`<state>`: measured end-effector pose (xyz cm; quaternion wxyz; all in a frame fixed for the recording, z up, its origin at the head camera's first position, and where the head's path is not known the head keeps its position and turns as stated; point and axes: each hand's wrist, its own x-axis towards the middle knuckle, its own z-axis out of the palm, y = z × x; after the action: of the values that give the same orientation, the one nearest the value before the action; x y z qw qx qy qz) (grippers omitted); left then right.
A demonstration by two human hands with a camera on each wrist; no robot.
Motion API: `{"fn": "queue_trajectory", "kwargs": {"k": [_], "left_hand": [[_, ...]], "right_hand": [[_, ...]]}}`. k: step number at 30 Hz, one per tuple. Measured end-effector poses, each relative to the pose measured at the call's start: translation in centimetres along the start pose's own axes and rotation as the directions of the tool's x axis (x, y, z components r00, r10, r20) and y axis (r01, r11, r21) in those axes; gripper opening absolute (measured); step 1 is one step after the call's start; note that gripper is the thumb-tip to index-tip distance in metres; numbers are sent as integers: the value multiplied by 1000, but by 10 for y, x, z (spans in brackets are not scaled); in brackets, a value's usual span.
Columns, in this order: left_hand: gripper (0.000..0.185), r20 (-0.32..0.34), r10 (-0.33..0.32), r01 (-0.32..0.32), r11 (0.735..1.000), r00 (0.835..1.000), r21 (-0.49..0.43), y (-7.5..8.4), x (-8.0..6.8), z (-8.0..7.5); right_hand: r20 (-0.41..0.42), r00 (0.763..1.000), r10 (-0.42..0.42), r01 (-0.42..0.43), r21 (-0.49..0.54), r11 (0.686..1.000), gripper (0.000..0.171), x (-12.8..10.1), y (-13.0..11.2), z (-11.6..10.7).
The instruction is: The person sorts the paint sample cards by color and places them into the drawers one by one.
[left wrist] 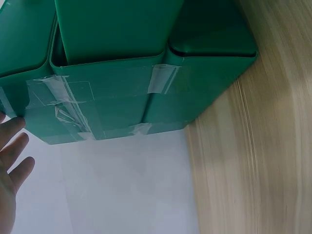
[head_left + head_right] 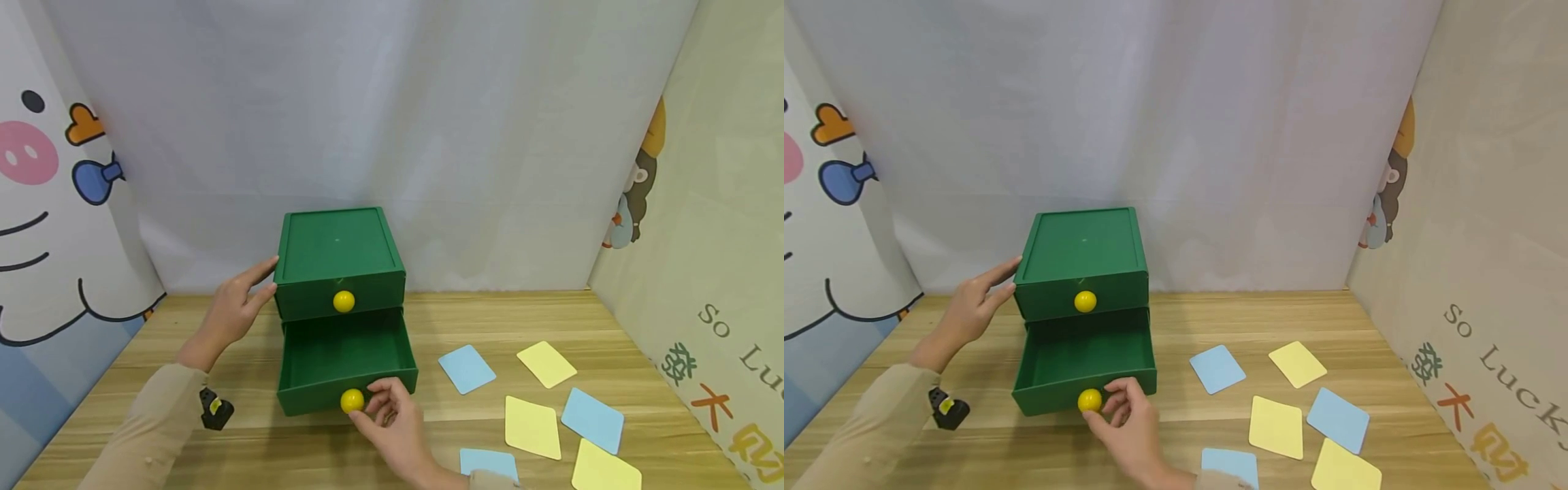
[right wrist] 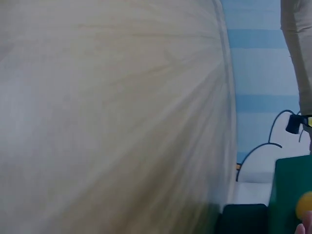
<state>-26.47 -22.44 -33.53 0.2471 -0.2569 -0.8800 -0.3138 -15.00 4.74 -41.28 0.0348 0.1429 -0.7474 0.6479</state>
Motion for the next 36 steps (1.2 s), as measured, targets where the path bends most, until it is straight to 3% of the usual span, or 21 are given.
{"fn": "queue_trajectory", "kwargs": {"k": [4,8,11,13,17,21,24,28,32,36], "left_hand": [[45,-4,3,-3,1000,1000,1,-1,0,0],[45,-8,12,-12,1000,1000,2,-2,0,1],[45,-8,13,-13,1000,1000,-3,-1,0,1],[45,-6,11,-11,1000,1000,-7,0,0,0],[45,-7,8,-8,1000,1000,-14,0,0,0],[45,-3,7,-7,1000,1000,-6,0,0,0],[45,2,10,-10,1000,1000,0,1,0,0],[45,0,10,-10,1000,1000,-5,1,0,0],[45,-1,5,-5,1000,1000,-8,1,0,0],[45,1,7,-7,1000,1000,-6,1,0,-1]], "right_hand": [[-5,986,-166,165,-81,983,31,3,-10,-23],[-4,945,-328,319,-213,923,31,7,-27,-52],[-24,941,-337,318,-276,907,31,13,-32,-77],[-50,952,-303,273,-312,910,31,23,-19,-95],[-72,987,-145,109,-367,924,37,46,21,-130],[-46,999,8,-29,-461,887,51,62,47,-155],[-8,992,128,-111,-546,830,65,68,60,-166],[12,970,245,-170,-685,708,79,74,67,-171],[-43,949,311,-232,-762,605,66,80,69,-166],[-96,933,346,-293,-761,579,42,86,69,-160]]}}
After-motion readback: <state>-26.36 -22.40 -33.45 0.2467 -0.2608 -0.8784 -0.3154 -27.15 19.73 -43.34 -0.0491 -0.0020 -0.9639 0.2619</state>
